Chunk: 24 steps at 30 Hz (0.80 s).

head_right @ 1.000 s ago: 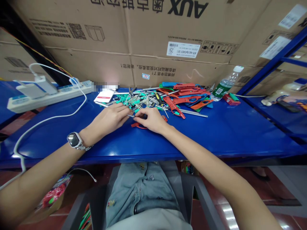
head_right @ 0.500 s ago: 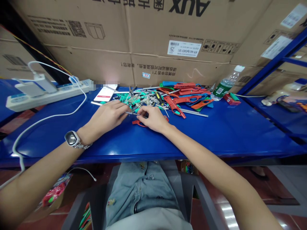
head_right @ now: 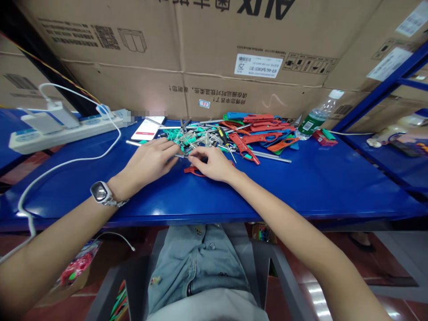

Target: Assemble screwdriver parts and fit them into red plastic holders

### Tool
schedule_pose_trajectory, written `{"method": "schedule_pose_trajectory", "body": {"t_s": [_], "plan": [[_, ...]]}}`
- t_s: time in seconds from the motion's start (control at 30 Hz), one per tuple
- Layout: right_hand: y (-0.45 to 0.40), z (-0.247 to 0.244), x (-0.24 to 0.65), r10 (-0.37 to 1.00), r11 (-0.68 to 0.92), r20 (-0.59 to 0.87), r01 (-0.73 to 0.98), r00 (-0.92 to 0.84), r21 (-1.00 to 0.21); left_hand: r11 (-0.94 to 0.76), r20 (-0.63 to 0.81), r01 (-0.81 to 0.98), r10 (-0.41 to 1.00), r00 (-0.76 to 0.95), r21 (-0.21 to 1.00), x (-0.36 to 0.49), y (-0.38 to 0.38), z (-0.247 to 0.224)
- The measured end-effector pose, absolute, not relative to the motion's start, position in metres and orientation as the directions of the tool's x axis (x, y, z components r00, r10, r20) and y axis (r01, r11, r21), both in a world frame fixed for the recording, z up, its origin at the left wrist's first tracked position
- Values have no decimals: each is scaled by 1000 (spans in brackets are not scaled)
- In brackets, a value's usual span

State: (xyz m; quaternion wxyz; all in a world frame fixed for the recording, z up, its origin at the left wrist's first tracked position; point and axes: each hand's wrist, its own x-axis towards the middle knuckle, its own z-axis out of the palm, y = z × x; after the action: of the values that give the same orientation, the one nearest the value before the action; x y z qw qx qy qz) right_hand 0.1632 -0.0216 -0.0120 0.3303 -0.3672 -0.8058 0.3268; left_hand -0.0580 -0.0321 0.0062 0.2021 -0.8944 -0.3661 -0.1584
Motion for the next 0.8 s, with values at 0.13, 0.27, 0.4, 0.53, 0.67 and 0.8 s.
{"method": "schedule_pose_trajectory", "body": {"t_s": [0.13, 0.27, 0.4, 0.53, 0.67, 0.8], "plan": [[-20, -11, 164, 805, 523, 291, 387, -517, -760, -656, 442, 712, 578, 687, -249, -58, -32, 6], [-18, -14, 165, 802, 533, 301, 392, -516, -749, -659, 438, 716, 586, 681, -231, -57, -33, 7], [-17, -14, 165, 806, 534, 311, 391, -503, -750, -652, 421, 722, 602, 678, -231, -57, -34, 7], [-18, -12, 164, 818, 526, 319, 400, -478, -751, -639, 426, 731, 607, 671, -240, -56, -34, 7], [-19, -10, 164, 841, 502, 317, 411, -439, -761, -628, 444, 738, 604, 662, -246, -57, -34, 6], [-19, -10, 165, 846, 498, 330, 400, -420, -769, -617, 455, 748, 608, 651, -245, -57, -34, 7]]}}
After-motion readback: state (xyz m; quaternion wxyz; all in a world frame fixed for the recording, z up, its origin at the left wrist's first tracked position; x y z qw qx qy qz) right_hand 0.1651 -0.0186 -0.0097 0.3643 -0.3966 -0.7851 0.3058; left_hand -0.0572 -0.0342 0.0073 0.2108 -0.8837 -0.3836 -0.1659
